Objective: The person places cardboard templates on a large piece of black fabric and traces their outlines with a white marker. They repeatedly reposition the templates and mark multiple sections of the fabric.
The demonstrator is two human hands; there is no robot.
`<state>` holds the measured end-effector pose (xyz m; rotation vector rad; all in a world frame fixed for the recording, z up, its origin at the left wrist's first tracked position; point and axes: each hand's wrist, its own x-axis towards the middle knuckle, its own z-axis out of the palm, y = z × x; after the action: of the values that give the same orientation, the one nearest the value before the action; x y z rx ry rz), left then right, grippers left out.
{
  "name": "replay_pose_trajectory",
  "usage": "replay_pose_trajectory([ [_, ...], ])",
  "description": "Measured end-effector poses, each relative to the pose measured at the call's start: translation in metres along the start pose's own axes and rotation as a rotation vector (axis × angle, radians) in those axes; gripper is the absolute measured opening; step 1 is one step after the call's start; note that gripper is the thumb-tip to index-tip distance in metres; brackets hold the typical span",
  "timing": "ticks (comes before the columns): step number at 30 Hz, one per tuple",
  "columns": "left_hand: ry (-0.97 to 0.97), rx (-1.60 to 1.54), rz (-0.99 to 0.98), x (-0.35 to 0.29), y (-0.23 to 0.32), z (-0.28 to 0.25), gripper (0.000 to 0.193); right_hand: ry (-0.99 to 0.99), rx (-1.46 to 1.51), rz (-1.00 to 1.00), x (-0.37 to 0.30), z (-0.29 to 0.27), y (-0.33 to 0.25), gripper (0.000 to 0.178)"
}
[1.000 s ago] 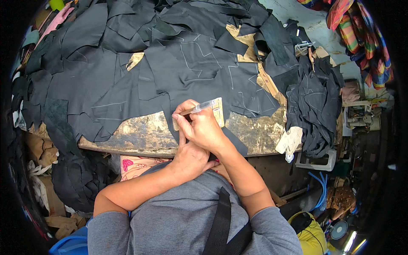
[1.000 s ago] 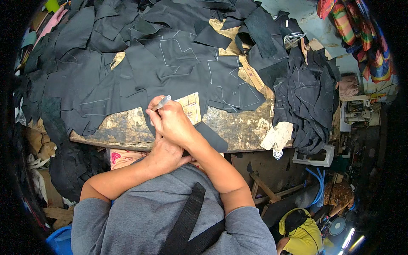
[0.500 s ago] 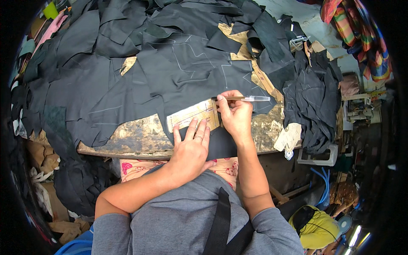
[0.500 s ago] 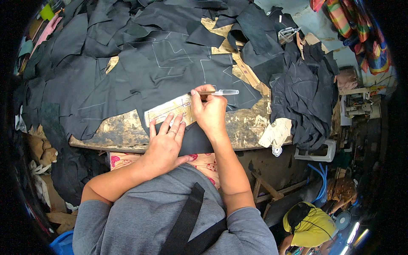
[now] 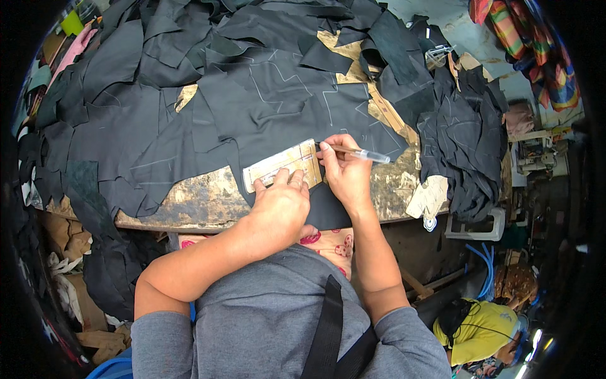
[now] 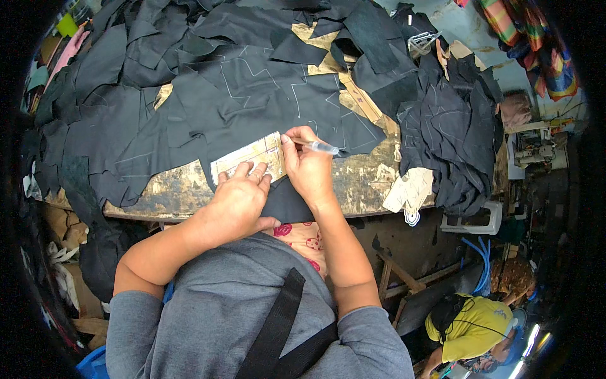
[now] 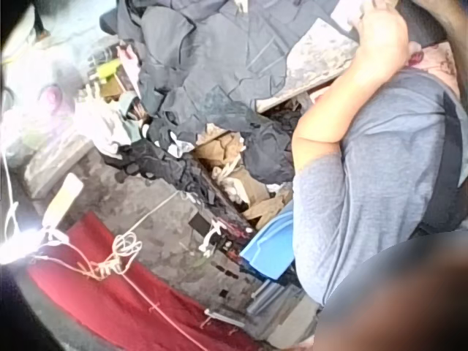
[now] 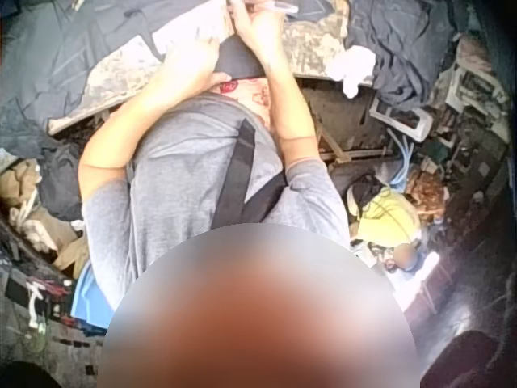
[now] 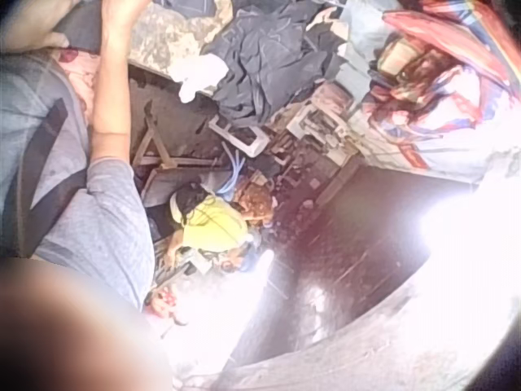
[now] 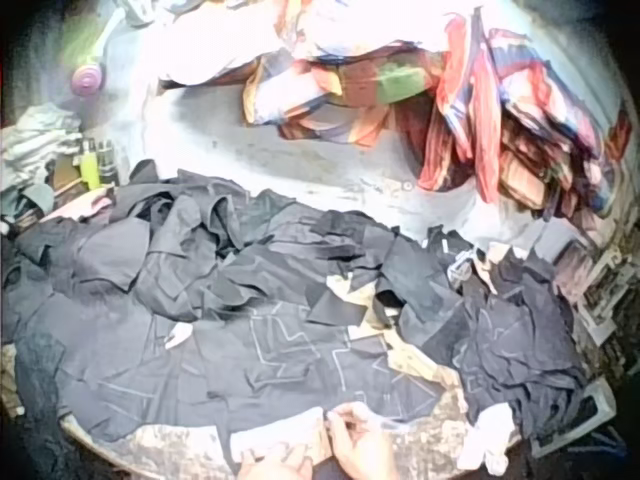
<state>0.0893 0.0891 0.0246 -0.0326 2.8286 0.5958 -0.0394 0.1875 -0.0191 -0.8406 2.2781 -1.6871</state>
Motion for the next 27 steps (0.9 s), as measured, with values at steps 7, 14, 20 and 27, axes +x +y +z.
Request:
replay_pose_trajectory([
  [7, 0.031, -0.2, 0.033, 0.015, -0.022, -0.015, 0.049, -0.272, -0.392, -0.018, -0.043, -0.035, -0.045, 0.007],
  [14, -0.158, -0.533, 0.119, 0.049, -0.079, -0.036, 0.053, -0.461, 0.065, -0.096, -0.052, 0.037, -0.034, 0.01],
  [20, -0.249, -0.572, 0.051, 0.047, -0.08, -0.038, 0.049, -0.294, -0.101, -0.362, -0.05, 0.047, -0.032, 0.01],
  [27, -0.253, -0.554, 0.073, 0.05, -0.081, -0.039, 0.05, -0.228, -0.275, -0.259, -0.046, 0.009, -0.031, 0.009],
])
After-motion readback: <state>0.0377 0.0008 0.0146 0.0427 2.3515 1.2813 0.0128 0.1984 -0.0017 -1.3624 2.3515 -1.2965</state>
